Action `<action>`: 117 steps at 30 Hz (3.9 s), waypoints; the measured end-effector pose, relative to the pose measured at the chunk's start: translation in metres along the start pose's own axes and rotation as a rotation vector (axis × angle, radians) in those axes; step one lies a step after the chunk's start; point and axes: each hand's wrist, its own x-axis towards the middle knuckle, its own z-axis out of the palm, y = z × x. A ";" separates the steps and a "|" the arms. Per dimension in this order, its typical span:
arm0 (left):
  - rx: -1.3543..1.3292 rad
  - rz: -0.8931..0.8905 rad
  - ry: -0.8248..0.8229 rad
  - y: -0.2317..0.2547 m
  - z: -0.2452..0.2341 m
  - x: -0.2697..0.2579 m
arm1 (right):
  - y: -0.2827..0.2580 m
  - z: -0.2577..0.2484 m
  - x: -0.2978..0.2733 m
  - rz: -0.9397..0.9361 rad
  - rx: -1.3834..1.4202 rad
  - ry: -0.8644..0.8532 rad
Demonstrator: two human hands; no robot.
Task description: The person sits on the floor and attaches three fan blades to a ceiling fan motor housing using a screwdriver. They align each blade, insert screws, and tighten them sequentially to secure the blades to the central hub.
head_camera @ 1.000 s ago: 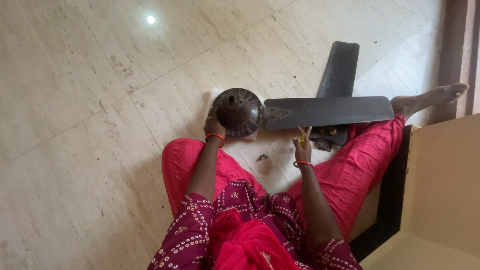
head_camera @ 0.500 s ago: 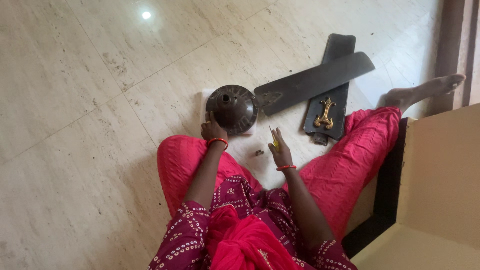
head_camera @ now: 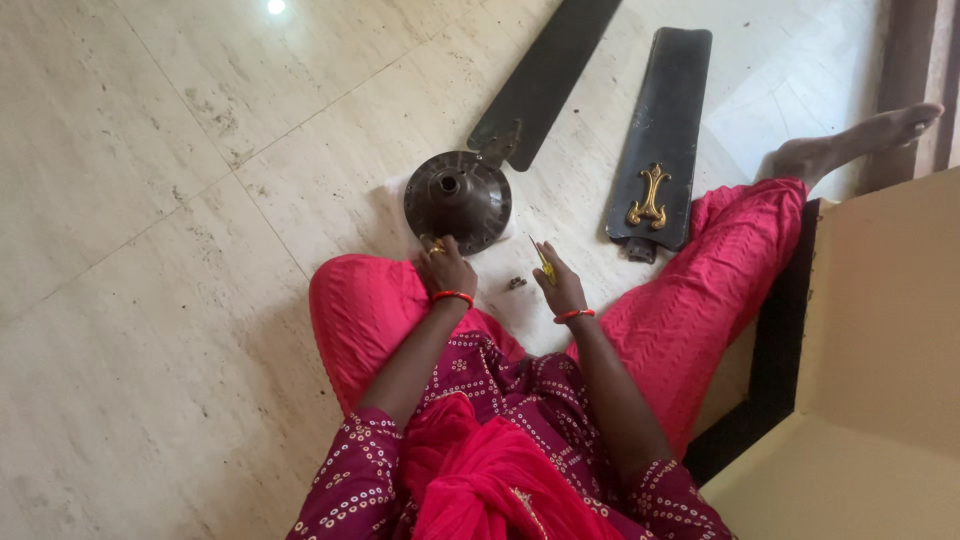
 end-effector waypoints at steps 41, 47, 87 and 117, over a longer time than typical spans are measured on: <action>-0.204 0.367 0.001 -0.008 0.033 0.012 | 0.009 -0.006 0.005 0.156 0.224 0.124; -0.449 0.334 0.003 -0.020 0.020 0.018 | 0.020 -0.031 0.012 0.236 0.299 0.203; -0.531 0.258 0.000 0.004 0.041 0.015 | 0.090 -0.133 0.055 0.104 0.193 0.548; -1.135 0.003 -0.404 0.049 0.052 -0.104 | -0.054 -0.027 -0.068 -0.141 0.104 0.486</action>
